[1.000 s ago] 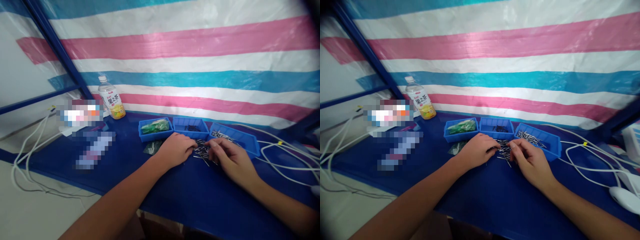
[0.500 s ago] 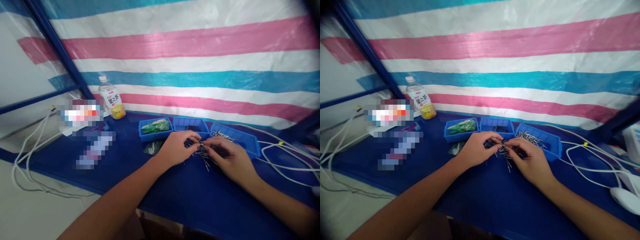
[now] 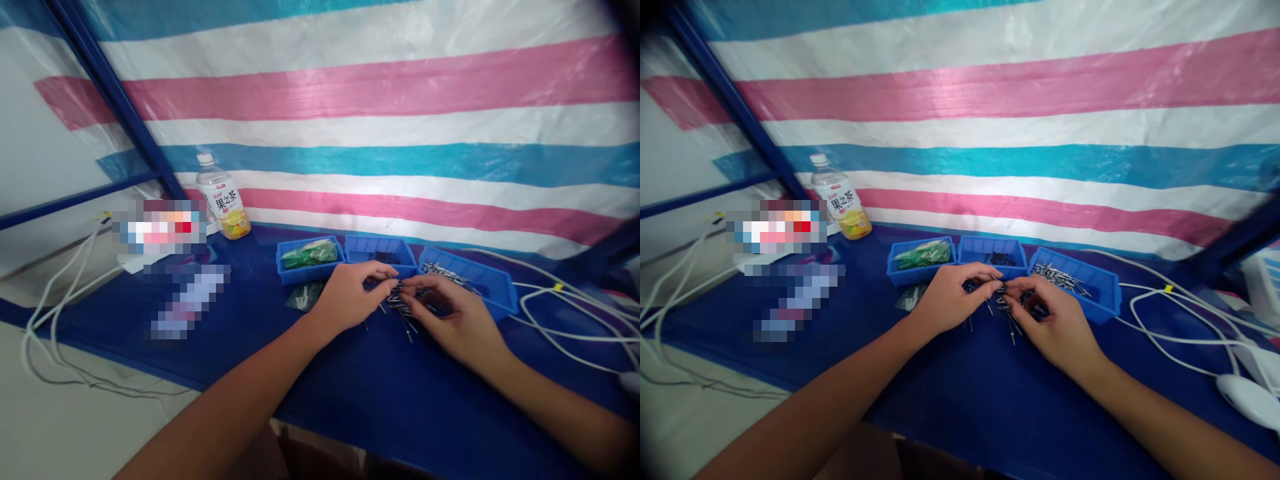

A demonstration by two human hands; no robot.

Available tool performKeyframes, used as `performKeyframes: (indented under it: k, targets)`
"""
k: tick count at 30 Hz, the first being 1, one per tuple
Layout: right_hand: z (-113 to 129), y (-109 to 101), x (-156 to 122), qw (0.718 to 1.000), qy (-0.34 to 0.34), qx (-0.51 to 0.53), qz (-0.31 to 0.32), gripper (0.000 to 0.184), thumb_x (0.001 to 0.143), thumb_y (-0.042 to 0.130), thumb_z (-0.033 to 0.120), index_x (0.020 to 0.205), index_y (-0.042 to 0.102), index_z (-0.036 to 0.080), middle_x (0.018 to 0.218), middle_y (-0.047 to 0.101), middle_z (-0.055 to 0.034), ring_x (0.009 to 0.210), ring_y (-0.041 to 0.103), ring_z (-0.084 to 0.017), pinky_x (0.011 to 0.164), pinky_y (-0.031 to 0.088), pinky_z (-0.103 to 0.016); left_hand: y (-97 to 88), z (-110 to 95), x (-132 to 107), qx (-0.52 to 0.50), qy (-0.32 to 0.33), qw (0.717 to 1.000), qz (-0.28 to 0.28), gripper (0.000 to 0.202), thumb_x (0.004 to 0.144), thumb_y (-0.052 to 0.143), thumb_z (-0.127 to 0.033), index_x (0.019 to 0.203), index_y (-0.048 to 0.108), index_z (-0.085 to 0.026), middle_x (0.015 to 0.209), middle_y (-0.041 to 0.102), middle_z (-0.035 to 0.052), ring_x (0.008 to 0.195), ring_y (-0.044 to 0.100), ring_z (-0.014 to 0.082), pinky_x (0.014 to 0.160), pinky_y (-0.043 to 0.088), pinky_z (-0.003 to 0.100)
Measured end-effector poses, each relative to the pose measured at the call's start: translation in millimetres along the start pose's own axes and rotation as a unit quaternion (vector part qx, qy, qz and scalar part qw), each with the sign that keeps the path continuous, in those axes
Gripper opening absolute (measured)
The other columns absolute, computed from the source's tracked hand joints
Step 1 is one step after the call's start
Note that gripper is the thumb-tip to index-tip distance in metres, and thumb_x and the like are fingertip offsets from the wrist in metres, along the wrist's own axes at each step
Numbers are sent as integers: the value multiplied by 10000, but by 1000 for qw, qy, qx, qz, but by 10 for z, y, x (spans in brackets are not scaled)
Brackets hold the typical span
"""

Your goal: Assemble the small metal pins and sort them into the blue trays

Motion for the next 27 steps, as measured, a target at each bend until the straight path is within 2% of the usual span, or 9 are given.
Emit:
performKeyframes:
  k: [4,7,9,12,14,16,20,24,27]
  targets:
    - [0,2,18,1000,1,-14,3,170,975,705,346,1108,740,247,1025,799,-73,767,738,-207,524,543,-274,16,-43,11,-9,8,1000,9,152,963,721,-237,1057,833,-195,1070,855,35,987,801,192,955,618,311]
    - [0,42,25,1000,1,-15,20,60,958,699,286,1005,706,250,955,780,-46,759,726,-196,582,554,-285,73,-20,9,-28,-6,999,33,150,959,734,-250,1055,837,-199,1065,856,30,983,803,199,923,624,303]
    - [1,60,24,1000,2,-6,26,57,930,706,239,966,665,254,925,760,-31,763,719,-193,629,565,-297,102,8,3,-43,-21,998,44,170,954,748,-272,1086,830,-200,1050,857,33,965,805,202,910,626,306]
    - [28,53,24,999,-6,24,25,224,912,696,195,1115,630,265,907,719,-14,774,710,-197,666,578,-311,96,37,-7,-54,-39,997,37,310,942,775,-323,1228,785,-202,1070,856,51,930,804,201,897,624,319]
    - [63,46,29,999,-20,31,33,361,940,654,188,1289,610,270,908,692,-11,775,700,-197,681,583,-319,78,37,-13,-49,-43,997,29,374,948,768,-355,1288,754,-199,1062,854,61,874,797,196,841,623,315]
    - [93,33,36,998,-37,11,40,410,976,619,199,1379,615,276,932,692,-22,793,700,-198,696,582,-324,89,34,-24,-38,-46,998,38,380,975,731,-382,1304,746,-194,1003,853,61,799,786,191,771,614,305]
    - [29,-54,53,999,-13,-29,5,219,1000,661,293,1210,712,263,983,759,-53,804,725,-213,616,556,-308,161,42,-54,-23,-50,996,77,406,1020,657,-379,1376,725,-196,915,852,55,791,798,200,763,616,308]
    - [-25,-81,61,999,11,-47,-9,131,989,706,362,1051,751,256,973,788,-49,735,718,-199,548,529,-299,170,33,-55,14,-31,997,75,368,1021,639,-354,1328,771,-200,1042,859,63,869,804,215,834,633,343]
    - [25,-87,74,998,-18,-60,-13,127,989,717,363,1046,764,259,980,782,-40,739,714,-189,639,564,-324,151,22,-37,21,-15,998,58,311,1018,640,-330,1241,817,-205,1173,845,56,991,806,226,928,635,360]
Point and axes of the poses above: each hand's wrist, its own x-axis towards the middle knuckle, its own y-axis out of the palm, z = x × y, the point moved 9 cm from there along x, towards the middle knuckle
